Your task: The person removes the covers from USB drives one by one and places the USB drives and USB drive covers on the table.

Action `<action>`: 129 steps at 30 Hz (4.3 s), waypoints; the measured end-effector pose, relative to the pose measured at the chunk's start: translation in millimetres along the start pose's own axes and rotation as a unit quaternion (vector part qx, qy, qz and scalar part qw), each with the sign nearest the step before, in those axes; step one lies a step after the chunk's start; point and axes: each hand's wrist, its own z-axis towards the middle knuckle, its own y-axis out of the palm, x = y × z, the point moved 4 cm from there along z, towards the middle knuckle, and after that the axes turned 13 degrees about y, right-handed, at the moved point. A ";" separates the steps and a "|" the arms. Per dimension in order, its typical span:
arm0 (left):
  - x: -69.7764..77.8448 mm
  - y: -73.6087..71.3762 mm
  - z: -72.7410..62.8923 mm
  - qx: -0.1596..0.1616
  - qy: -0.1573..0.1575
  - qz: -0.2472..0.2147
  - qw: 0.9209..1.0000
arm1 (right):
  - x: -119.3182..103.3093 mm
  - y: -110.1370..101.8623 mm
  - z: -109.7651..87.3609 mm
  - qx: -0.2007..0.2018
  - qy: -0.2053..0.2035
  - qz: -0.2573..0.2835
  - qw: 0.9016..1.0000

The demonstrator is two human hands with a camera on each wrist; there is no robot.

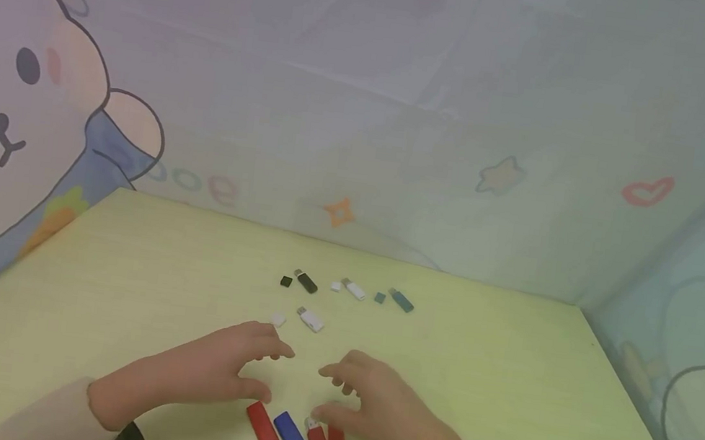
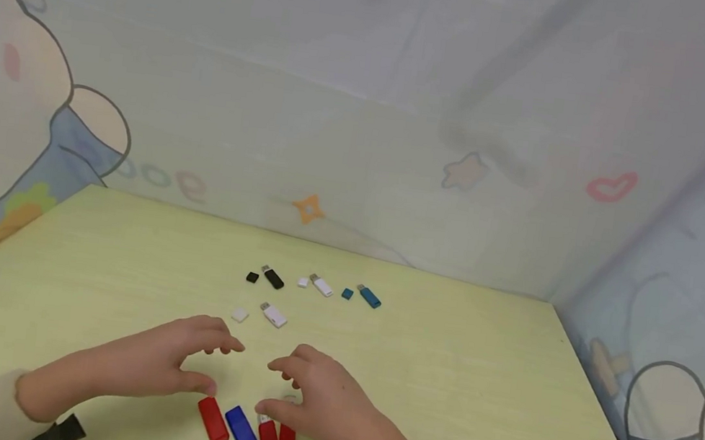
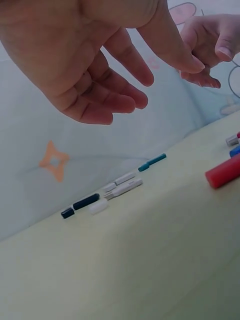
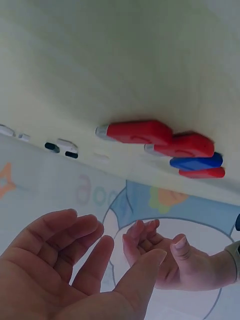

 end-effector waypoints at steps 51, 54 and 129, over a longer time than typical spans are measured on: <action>-25.5 36.4 -0.2 -0.076 0.029 0.002 0.997 | -30.0 61.9 28.1 -0.047 -0.118 -0.144 0.981; -25.0 36.1 0.2 -0.076 0.031 0.002 0.997 | -29.3 63.8 30.1 -0.046 -0.120 -0.155 0.980; 39.2 24.8 26.4 0.049 0.086 0.048 0.994 | -8.5 -3.5 -13.7 -0.008 -0.054 0.072 0.996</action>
